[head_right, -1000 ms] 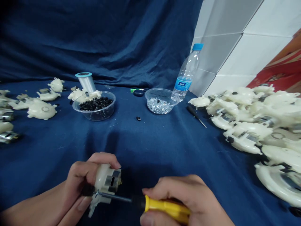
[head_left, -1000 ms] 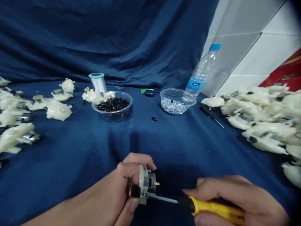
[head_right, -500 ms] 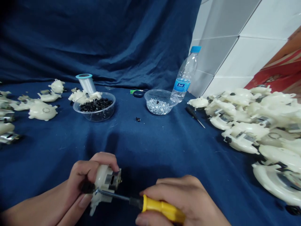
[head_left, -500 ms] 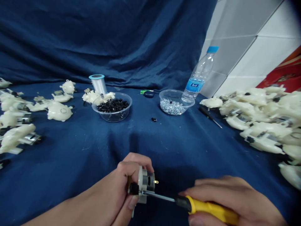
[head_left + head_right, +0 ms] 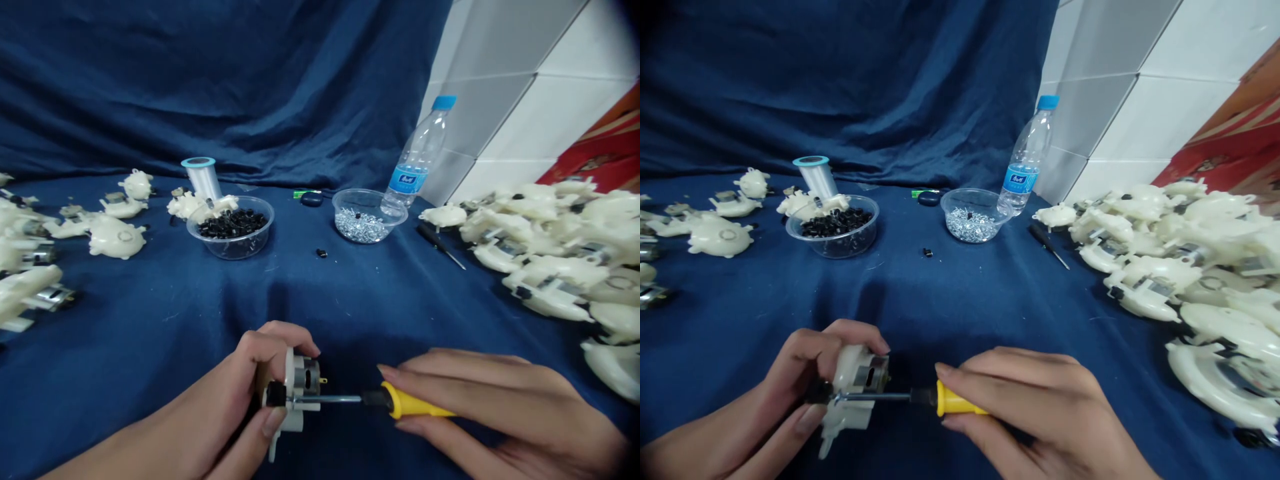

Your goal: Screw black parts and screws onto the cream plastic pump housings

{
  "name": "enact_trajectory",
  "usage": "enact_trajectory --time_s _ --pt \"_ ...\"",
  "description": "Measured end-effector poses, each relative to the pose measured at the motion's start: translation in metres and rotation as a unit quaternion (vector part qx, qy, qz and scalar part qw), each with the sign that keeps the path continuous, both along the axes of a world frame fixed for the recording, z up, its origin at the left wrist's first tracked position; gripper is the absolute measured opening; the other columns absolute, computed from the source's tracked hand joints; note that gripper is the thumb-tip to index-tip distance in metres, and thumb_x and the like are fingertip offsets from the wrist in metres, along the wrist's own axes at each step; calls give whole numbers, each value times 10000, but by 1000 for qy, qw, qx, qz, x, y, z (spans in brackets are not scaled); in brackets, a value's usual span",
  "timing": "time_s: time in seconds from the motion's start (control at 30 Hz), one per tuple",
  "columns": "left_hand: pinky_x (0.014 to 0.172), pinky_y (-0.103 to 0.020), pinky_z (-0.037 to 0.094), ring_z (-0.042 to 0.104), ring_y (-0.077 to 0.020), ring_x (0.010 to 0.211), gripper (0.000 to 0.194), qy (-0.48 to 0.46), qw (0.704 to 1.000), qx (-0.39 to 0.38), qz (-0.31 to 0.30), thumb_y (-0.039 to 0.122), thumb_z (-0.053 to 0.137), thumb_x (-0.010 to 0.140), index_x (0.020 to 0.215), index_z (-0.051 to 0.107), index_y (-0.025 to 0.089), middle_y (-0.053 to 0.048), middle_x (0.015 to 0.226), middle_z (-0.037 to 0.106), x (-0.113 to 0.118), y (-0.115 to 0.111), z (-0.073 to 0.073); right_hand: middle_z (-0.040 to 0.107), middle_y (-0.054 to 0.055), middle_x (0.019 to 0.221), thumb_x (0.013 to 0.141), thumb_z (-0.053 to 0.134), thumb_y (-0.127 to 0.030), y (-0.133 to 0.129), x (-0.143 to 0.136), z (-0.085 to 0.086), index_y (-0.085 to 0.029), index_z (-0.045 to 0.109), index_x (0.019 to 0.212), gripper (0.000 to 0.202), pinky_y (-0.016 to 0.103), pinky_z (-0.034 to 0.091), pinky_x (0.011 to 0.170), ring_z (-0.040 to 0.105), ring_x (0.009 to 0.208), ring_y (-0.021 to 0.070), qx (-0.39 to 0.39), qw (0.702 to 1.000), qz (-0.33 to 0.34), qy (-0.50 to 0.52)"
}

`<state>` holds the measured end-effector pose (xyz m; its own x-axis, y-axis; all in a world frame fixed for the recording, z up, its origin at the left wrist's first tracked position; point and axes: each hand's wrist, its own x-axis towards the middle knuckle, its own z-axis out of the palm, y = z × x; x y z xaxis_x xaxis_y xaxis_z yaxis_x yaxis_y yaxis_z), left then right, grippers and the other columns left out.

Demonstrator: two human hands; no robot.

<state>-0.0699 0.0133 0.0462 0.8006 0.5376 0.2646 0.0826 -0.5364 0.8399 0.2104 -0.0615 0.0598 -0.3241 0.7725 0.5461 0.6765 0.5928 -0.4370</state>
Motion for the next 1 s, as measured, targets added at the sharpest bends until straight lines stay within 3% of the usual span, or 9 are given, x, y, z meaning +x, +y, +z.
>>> enact_trajectory --time_s 0.13,0.23,0.37,0.5,0.6,0.7,0.77,0.9,1.0 --pt "960 -350 499 455 -248 1276 145 -28 998 49 -6 274 387 1038 1173 339 298 -68 1148 541 1 5 -8 752 -6 946 914 693 -241 7 -1 4 -287 693 1161 251 134 556 576 730 741 99 9 1000 18 -9" --pt "1079 -448 428 483 -246 1200 217 -43 996 76 -35 229 441 1017 1158 296 306 -23 942 518 4 11 -12 744 -5 952 902 707 -294 3 0 1 -294 695 1129 227 155 564 595 734 743 111 12 999 -20 -49" --pt "1097 -512 412 534 -260 1109 264 -54 995 76 -35 183 468 988 1134 284 302 -3 839 507 6 13 -10 749 -5 930 900 699 -314 -2 -1 -3 -304 693 1124 224 175 574 612 736 738 124 13 998 -35 -46" --pt "1059 -523 458 608 -253 979 274 -73 992 92 -41 163 498 968 1127 315 291 -31 943 578 7 12 -7 764 -24 919 869 739 -293 1 -7 0 -336 703 1115 252 161 569 590 734 726 125 -31 999 -29 -3" --pt "1028 -507 497 615 -252 996 253 -78 991 104 -29 159 499 965 1133 353 280 -60 1041 592 7 12 -7 776 -28 864 857 750 -270 5 -12 4 -336 740 1028 184 145 536 511 730 683 126 -87 995 -11 38" --pt "1017 -489 516 609 -252 1044 228 -74 991 108 -27 154 498 965 1129 387 268 -67 1069 595 6 13 -8 766 -28 758 870 731 -346 5 -12 2 -319 773 918 69 138 498 443 681 533 98 -156 986 -12 57" --pt "1013 -479 522 596 -257 1076 195 -71 992 99 -28 161 501 965 1106 406 257 -74 1090 590 5 13 -9 755 -31 744 857 733 -413 3 -9 -3 -322 771 910 111 119 492 424 668 495 83 -179 981 -30 73" --pt "998 -448 534 571 -247 1101 177 -63 995 75 -30 159 499 972 1088 399 247 -83 1143 567 2 12 -9 745 -14 977 740 834 -373 0 -2 -9 -337 707 1055 341 125 583 616 751 777 131 -83 993 -82 31" --pt "1010 -450 522 577 -235 1068 182 -54 996 64 -34 142 502 962 1060 390 247 -69 1114 571 2 12 -8 693 -30 891 806 752 -213 0 -3 -3 -295 654 1035 262 107 554 586 707 689 84 -44 999 -16 -13"
